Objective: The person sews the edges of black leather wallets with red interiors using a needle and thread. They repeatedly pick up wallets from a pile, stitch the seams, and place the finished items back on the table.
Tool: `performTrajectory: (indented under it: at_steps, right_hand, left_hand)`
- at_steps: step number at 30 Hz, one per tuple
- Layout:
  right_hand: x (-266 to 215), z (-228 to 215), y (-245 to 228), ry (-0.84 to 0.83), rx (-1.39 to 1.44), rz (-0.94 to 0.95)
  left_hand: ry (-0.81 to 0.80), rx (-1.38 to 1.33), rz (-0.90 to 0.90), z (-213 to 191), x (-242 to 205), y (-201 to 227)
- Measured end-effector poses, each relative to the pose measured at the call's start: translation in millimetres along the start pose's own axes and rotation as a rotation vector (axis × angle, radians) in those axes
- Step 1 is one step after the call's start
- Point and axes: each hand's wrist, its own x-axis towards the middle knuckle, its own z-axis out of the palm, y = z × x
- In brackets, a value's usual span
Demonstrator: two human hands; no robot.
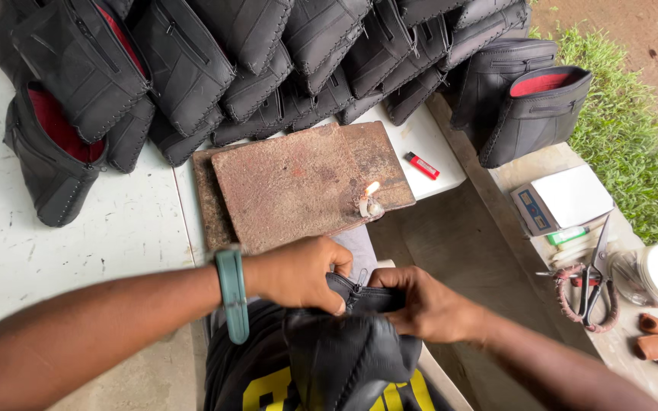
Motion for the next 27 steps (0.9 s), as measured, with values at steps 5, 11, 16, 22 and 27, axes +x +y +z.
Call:
performTrajectory:
  at_steps: [5,11,16,22,27]
  right_hand:
    - [9.7,34.9,65.7,0.634,-0.397,-0.391]
    - [-21.2,13.3,99.9,0.665,-0.048,-0.348]
    - [-27.1,8.9,84.4,0.601,0.186,-0.336]
    - [-31.5,-17.7,56.6,0.677,-0.118,-0.515]
    - [-30.2,-26.2,35.6,0.732,-0.387,-0.534]
  left_hand:
    - [0.622,0.11,0.027,56.2,5.2,5.6]
    - [0.282,-0.341,0.166,55.8,-10.3,-17.9]
    - [0.358,-0.35,0.074,51.7,-0.6,-9.9]
    - [0.23,-0.794,0.089,39.3,14.2,0.4]
    - [0.597,-0.286,0.324,41.3,17.4,8.1]
